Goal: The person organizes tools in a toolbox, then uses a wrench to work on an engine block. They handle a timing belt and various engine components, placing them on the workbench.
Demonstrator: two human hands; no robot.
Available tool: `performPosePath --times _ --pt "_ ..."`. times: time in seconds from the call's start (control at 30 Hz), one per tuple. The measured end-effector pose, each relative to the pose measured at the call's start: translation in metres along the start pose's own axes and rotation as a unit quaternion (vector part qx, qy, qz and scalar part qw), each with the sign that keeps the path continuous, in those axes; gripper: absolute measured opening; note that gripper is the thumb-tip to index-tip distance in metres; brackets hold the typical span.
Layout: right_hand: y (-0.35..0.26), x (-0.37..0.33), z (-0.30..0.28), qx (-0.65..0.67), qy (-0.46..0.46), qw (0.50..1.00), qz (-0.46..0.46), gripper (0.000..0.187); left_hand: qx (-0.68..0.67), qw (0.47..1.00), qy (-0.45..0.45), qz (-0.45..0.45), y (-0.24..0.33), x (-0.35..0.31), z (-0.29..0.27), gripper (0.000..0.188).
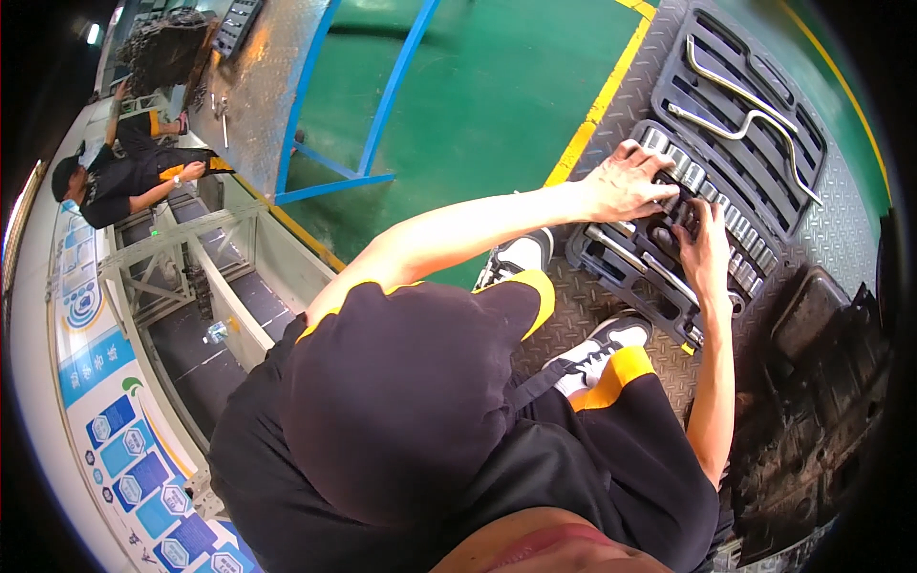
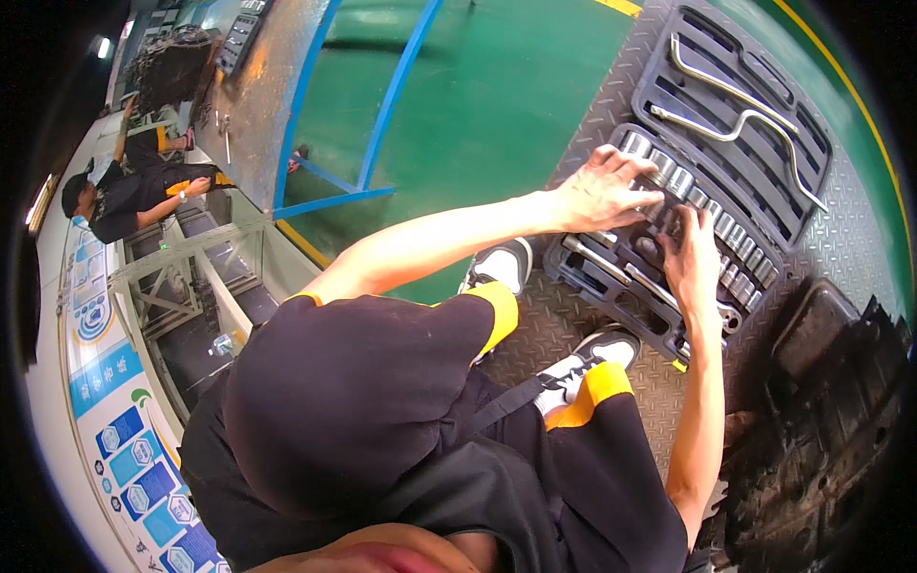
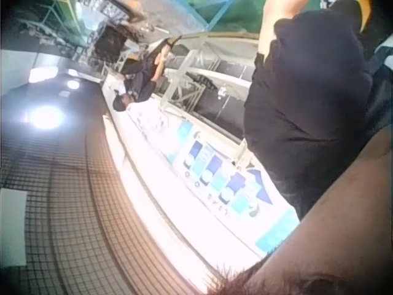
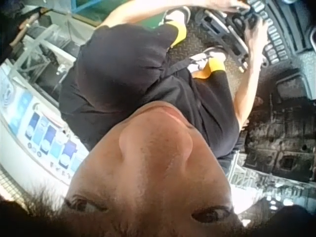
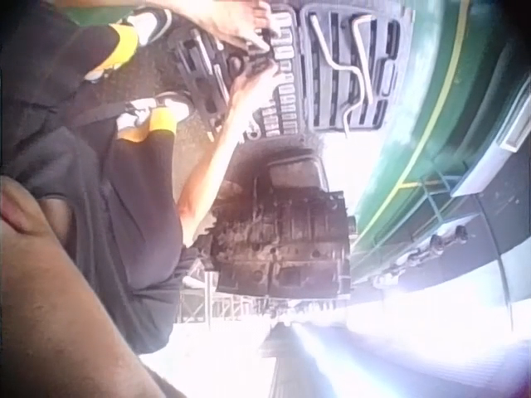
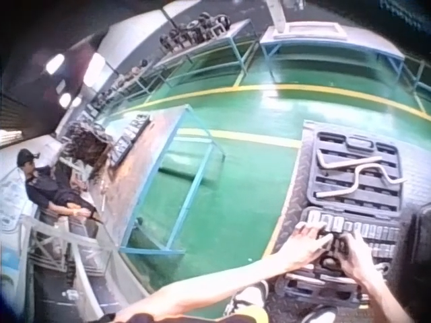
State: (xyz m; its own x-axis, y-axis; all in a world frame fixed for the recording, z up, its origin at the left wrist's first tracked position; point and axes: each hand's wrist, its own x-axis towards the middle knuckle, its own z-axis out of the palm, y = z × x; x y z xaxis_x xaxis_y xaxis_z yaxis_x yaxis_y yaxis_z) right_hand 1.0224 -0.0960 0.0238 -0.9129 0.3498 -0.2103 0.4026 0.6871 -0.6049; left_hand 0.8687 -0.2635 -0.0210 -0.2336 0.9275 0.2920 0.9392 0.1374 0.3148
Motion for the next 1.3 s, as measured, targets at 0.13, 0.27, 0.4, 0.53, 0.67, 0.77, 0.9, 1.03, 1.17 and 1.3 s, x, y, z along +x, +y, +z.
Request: performPosePath --times 0.13,0.27,0.4,0.53,0.67,0.77,0.9,1.03,1.17,1.3 --pt "0.002 0.002 0.003 -0.009 0.005 1.0 0.0 0.043 0.001 1.0 0.012 0.003 0.0 0.0 0.0 0.047" --pt "0.007 0.004 0.005 -0.015 0.019 1.0 -0.004 0.042 -0.001 1.0 0.02 0.004 0.001 -0.002 0.003 0.048" --pt "0.009 0.004 0.008 -0.004 0.017 1.0 -0.014 0.039 0.003 1.0 0.009 0.009 0.001 -0.008 0.005 0.05" --pt "0.009 0.001 0.008 0.003 0.021 0.999 -0.026 0.038 0.012 0.999 -0.013 0.035 0.0 -0.017 -0.001 0.057" --pt "0.019 -0.005 0.002 0.014 0.049 0.999 -0.017 0.037 0.026 0.998 -0.021 0.044 0.0 -0.017 -0.007 0.056" --pt "0.035 -0.015 -0.009 -0.019 0.081 0.996 -0.017 0.035 -0.038 0.998 -0.048 0.015 0.001 -0.015 -0.006 0.053" --pt "0.051 -0.026 -0.026 0.024 0.106 0.994 0.023 0.028 -0.003 0.998 -0.068 -0.004 0.003 -0.016 -0.001 0.058" --pt "0.056 -0.032 -0.038 0.008 0.141 0.989 0.038 0.022 0.001 0.998 -0.059 0.009 0.003 -0.015 -0.002 0.061" --pt "0.06 -0.032 -0.036 0.007 0.208 0.975 0.084 0.017 -0.025 0.998 -0.055 0.009 0.002 -0.014 -0.002 0.065" --pt "0.058 -0.034 -0.026 -0.001 0.171 0.985 0.033 0.022 -0.02 0.997 -0.071 0.012 0.003 -0.015 -0.001 0.065"
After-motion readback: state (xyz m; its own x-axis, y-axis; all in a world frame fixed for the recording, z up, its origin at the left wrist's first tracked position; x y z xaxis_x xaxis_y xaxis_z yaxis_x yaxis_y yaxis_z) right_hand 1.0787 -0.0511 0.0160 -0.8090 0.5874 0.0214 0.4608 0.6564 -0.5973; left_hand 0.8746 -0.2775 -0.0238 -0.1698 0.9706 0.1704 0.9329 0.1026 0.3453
